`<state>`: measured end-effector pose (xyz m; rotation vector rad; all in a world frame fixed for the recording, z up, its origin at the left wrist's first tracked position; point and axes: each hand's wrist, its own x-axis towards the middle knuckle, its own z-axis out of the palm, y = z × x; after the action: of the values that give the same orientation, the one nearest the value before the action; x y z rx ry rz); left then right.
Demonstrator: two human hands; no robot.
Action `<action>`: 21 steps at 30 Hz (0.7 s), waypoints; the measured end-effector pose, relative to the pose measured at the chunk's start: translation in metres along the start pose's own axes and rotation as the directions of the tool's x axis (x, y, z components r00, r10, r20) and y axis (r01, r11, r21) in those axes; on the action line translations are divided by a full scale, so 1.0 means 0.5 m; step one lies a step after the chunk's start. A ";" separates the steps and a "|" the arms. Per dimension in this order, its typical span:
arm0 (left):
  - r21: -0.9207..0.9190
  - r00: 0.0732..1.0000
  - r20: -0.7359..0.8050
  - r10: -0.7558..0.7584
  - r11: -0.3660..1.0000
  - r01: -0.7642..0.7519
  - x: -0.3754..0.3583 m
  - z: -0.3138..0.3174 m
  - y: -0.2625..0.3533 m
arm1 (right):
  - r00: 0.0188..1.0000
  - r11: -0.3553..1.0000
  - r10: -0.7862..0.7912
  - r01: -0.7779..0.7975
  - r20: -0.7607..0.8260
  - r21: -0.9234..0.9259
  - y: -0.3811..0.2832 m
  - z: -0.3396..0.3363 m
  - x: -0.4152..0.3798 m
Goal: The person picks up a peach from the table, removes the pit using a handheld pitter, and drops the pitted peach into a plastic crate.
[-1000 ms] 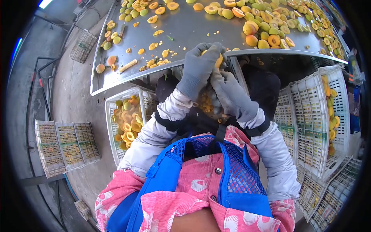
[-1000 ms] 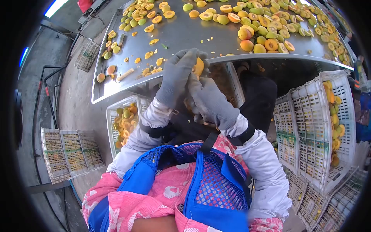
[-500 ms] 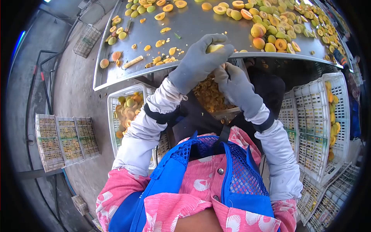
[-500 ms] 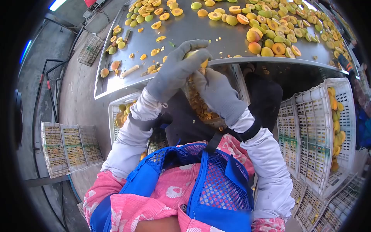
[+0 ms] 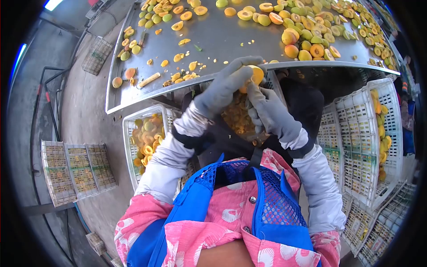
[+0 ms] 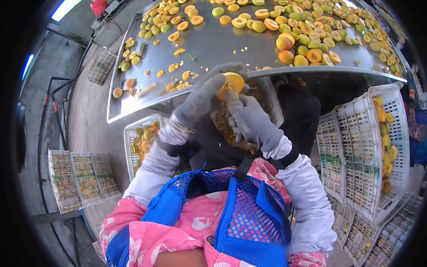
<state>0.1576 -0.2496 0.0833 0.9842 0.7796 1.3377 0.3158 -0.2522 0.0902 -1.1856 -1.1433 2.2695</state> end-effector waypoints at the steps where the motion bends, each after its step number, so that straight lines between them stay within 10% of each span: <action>1: 0.351 0.978 0.174 0.111 0.922 -0.167 0.017 -0.026 0.022 | 0.994 0.990 -0.076 0.065 -0.083 -0.124 0.001 0.003 -0.001; 2: 0.614 0.919 0.368 0.139 0.706 -0.353 0.021 -0.036 0.035 | 0.976 0.962 -0.152 0.110 -0.158 -0.248 0.008 0.007 -0.003; 3: 0.583 0.988 0.054 -0.146 0.808 0.087 0.016 0.016 0.057 | 0.975 0.956 -0.164 0.119 -0.153 -0.268 0.011 0.016 0.002; 7: 0.434 0.994 -0.049 -0.094 0.895 0.106 0.027 0.036 -0.016 | 0.988 0.991 -0.105 0.095 -0.111 -0.095 -0.011 0.028 -0.026; 9: -0.138 0.980 0.013 0.197 0.971 -0.193 0.011 0.040 -0.058 | 1.000 0.996 0.028 -0.028 0.004 0.089 -0.022 0.032 -0.040; 13: -0.125 0.972 0.029 0.233 0.966 -0.227 0.024 0.033 -0.071 | 0.999 0.996 -0.039 0.038 0.014 0.082 0.001 0.004 -0.026; 18: 0.377 0.986 0.130 -0.107 0.925 0.051 0.040 0.018 -0.004 | 0.985 0.989 -0.128 0.117 -0.117 -0.093 0.005 0.026 -0.025; 21: 0.155 0.994 -0.023 -0.105 0.982 0.107 0.027 0.037 -0.029 | 0.999 0.990 0.044 -0.047 0.024 0.135 -0.010 0.020 -0.037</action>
<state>0.1817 -0.2382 0.0787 1.0415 0.9458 1.2068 0.3184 -0.2651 0.1074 -1.1487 -0.9617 2.3570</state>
